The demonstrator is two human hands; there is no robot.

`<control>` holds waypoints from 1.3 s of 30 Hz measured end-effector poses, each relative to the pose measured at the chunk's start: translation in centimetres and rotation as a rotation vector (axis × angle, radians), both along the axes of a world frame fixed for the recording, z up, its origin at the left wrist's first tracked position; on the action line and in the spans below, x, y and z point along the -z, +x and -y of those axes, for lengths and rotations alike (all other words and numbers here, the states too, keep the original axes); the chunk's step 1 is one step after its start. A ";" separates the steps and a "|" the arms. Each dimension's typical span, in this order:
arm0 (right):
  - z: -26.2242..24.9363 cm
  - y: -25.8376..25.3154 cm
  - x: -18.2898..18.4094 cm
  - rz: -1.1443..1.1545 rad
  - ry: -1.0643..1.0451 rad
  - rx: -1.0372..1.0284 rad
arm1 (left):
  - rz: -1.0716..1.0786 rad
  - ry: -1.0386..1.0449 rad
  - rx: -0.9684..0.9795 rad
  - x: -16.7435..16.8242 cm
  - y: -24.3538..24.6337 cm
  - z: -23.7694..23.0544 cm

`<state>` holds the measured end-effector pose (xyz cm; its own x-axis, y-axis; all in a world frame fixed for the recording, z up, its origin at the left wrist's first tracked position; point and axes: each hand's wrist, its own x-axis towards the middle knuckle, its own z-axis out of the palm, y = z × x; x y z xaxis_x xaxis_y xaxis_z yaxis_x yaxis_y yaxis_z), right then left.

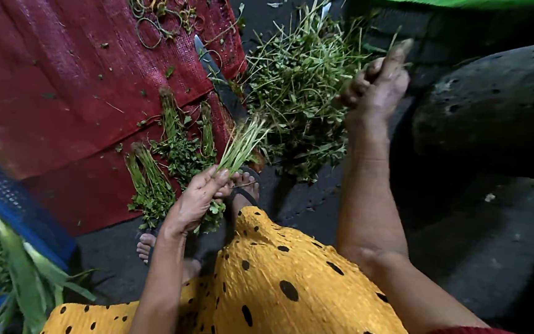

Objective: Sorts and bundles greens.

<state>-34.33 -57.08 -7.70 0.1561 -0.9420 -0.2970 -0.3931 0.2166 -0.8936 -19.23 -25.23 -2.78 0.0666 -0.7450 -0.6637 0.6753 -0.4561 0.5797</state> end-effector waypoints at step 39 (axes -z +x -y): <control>-12.4 5.2 0.7 0.478 1.013 -0.323 | 1.703 0.252 0.474 1.0 -4.4 1.5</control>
